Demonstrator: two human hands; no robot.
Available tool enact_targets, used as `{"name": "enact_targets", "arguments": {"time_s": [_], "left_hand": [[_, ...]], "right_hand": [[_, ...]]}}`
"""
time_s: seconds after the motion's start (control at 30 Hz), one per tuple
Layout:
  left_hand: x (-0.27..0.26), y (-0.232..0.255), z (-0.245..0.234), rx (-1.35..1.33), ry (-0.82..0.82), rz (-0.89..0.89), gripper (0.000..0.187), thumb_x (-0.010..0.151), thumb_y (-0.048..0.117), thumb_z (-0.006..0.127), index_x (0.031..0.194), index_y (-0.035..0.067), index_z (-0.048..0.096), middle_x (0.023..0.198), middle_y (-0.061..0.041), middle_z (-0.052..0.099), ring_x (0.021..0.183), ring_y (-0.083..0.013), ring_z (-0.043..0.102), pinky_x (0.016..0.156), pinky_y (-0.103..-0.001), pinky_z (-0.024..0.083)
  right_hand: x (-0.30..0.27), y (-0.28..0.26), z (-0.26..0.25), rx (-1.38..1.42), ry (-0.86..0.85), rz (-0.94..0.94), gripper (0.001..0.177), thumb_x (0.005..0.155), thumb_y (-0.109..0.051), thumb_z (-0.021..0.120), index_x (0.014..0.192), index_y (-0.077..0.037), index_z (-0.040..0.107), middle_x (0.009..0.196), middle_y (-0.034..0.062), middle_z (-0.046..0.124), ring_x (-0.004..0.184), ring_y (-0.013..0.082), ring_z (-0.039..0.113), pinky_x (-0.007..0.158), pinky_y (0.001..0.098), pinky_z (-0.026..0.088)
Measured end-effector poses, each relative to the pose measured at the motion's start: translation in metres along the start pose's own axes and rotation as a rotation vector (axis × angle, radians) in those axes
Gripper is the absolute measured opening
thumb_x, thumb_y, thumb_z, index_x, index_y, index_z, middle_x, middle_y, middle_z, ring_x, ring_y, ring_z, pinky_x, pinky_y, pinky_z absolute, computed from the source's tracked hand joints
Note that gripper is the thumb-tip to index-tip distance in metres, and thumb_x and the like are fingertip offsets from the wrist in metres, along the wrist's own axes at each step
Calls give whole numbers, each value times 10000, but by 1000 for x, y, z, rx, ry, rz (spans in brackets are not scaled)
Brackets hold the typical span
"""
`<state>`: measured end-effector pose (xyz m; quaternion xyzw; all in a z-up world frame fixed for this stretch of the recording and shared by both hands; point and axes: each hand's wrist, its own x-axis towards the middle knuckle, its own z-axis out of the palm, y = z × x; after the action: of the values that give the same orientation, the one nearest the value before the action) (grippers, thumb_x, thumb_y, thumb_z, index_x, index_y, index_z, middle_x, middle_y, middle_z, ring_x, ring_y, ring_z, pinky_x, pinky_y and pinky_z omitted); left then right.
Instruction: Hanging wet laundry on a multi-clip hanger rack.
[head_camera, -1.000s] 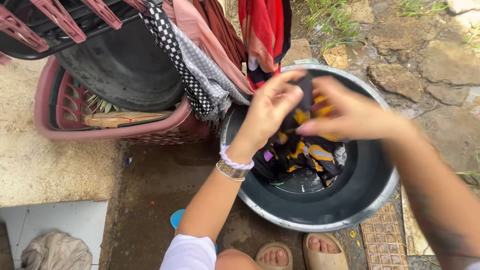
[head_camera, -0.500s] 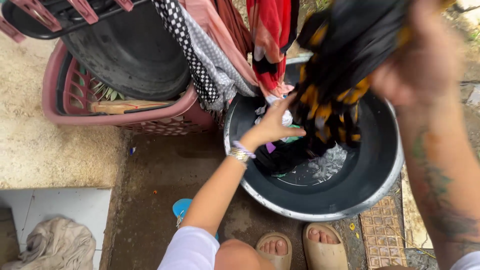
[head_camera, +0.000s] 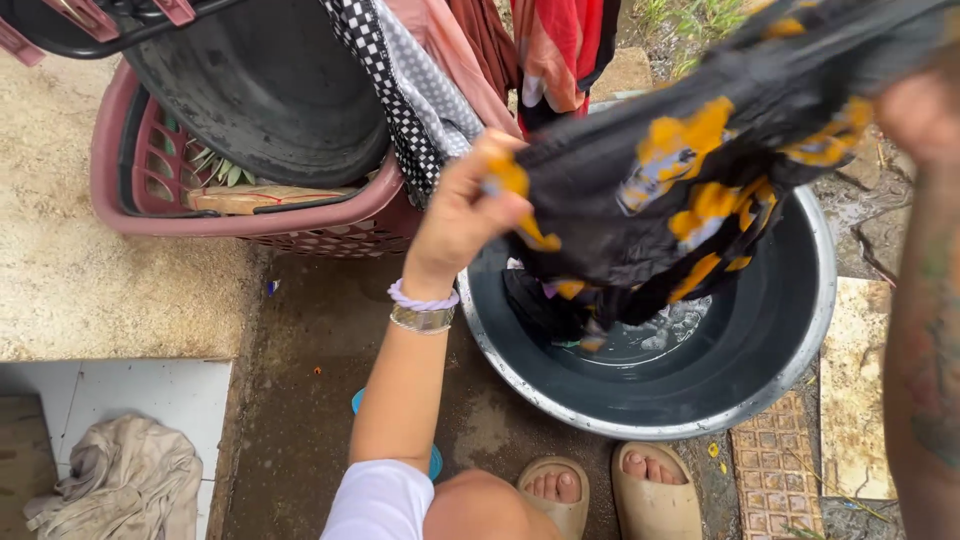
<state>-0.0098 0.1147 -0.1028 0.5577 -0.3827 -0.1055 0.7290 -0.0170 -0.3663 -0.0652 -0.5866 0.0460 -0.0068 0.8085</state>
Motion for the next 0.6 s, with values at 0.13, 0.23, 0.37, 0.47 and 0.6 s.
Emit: {"name": "enact_targets", "arguments": {"time_s": [0.13,0.23,0.37,0.47,0.6], "left_hand": [[11,15,17,-369,298,-7,336,1152,174,691,1415,5,568,1325,-64,641,1218,-147,589,1115,-313,447],[20,-27,23,-370,223,-102,573,1078,213,681,1586,113,436,1455,-29,559,1269,-146,530,1127,-340,414],[37,3,60,60,-88,13,624,1144,419,564,1624,128,290,1624,17,377,1515,-94,339,1293,-288,271],[34,1,75,425,-214,75,711,1104,521,576,1603,81,323,1483,-81,397,1417,-189,407,1259,-336,328],[21,-70,86,-98,-46,-247,623,1124,544,482,1535,80,417,1278,-37,555,1142,-166,549,1034,-341,423]], "right_hand": [[42,91,1,-144,48,59,351,1117,-365,730,1163,-68,548,954,17,554,848,232,627,828,438,551],[-6,63,118,-435,182,165,431,1017,-473,640,1315,-173,554,1140,-81,653,1011,131,637,786,496,562],[-35,39,156,258,-448,457,607,1013,-602,555,1169,-28,672,996,133,744,934,289,720,851,511,571],[-42,32,156,-103,-285,262,305,1045,-272,551,1213,-45,667,1090,99,725,990,259,692,894,485,545],[-56,19,143,60,-197,39,122,1141,-114,568,1120,-12,630,1095,123,702,1007,239,693,950,457,576]]}}
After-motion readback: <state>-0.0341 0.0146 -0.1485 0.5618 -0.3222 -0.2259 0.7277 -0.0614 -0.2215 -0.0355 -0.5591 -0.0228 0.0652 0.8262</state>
